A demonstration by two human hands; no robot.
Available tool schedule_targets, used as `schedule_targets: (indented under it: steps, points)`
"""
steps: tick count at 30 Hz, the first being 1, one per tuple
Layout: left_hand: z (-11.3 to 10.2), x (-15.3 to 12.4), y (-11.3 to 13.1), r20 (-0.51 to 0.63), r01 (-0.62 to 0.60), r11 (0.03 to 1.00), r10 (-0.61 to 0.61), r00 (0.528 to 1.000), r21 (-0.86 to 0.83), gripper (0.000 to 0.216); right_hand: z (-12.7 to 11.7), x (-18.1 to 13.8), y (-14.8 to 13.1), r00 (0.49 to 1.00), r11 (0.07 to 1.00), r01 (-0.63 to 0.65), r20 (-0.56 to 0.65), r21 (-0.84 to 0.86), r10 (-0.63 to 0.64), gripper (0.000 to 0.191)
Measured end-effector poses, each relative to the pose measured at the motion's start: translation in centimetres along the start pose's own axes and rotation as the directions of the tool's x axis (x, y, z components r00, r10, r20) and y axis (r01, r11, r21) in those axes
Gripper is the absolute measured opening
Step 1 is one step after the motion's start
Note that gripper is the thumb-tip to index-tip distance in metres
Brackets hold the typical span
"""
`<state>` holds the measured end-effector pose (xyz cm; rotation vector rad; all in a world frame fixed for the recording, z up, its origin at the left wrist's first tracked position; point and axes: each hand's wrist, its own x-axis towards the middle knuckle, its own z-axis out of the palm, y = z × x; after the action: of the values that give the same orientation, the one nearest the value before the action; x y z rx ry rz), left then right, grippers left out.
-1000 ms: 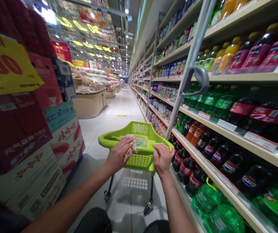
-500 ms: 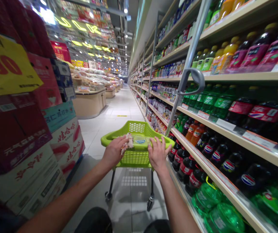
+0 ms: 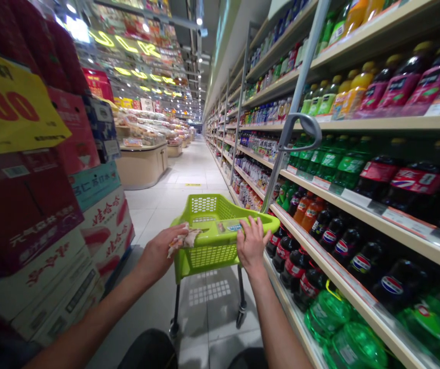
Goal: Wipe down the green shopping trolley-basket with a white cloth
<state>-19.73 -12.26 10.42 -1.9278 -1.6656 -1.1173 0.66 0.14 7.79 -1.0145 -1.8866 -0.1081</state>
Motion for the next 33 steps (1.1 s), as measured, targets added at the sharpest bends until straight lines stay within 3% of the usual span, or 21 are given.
schedule_targets:
  steps: [5, 9, 13, 16, 18, 20, 22, 26, 30, 33]
  points:
    - [1.0, -0.1, 3.1, -0.051, -0.090, 0.995, 0.092, 0.994, 0.044, 0.027, 0.3, -1.9, -3.4, 0.995, 0.991, 0.094, 0.018, 0.097, -0.096, 0.036]
    - [0.8, 0.1, 4.5, 0.011, -0.166, 0.984, 0.167, 0.986, -0.064, 0.027, 0.2, -1.6, -1.3, 0.996, 0.979, 0.086, -0.036, 0.184, -0.081, 0.033]
    - [0.9, 0.4, 3.1, 0.052, -0.078, 0.970, 0.092, 0.994, -0.230, 0.027, -0.6, -0.6, 1.2, 0.998, 0.986, 0.052, -0.039, 0.160, -0.047, 0.033]
    - [2.2, 0.5, 1.5, 0.022, 0.057, 0.952, -0.053, 0.998, -0.302, 0.025, -1.2, -0.9, 0.4, 0.997, 0.996, 0.037, -0.076, 0.082, -0.031, 0.033]
    - [3.2, 0.5, 1.1, -0.007, 0.091, 0.936, -0.099, 0.995, -0.340, 0.024, -1.5, -1.5, -1.1, 0.994, 0.989, 0.107, -0.043, 0.101, -0.103, 0.032]
    - [4.2, 0.4, 1.6, -0.039, 0.059, 0.926, -0.079, 0.996, -0.374, 0.024, -1.7, -2.2, -2.3, 0.985, 0.971, 0.169, 0.006, 0.168, -0.172, 0.031]
    - [5.0, 0.3, 2.4, -0.061, -0.010, 0.917, -0.016, 0.998, -0.400, 0.025, -1.8, -2.5, -2.5, 0.987, 0.961, 0.153, 0.011, 0.232, -0.160, 0.029]
    - [6.4, 0.3, 2.5, -0.050, -0.140, 0.904, 0.130, 0.990, -0.405, 0.025, -2.6, -2.0, -0.3, 0.997, 0.944, 0.077, -0.018, 0.322, -0.075, 0.028]
    - [8.4, 0.5, 0.6, -0.082, -0.041, 0.922, 0.010, 0.997, -0.384, 0.025, -4.0, -1.5, 1.2, 0.999, 0.958, 0.044, -0.032, 0.282, -0.037, 0.028]
    - [9.5, 0.7, 1.7, -0.087, -0.045, 0.915, 0.011, 0.996, -0.400, 0.025, -4.5, -2.0, 0.2, 0.999, 0.981, 0.043, -0.012, 0.188, -0.041, 0.026]
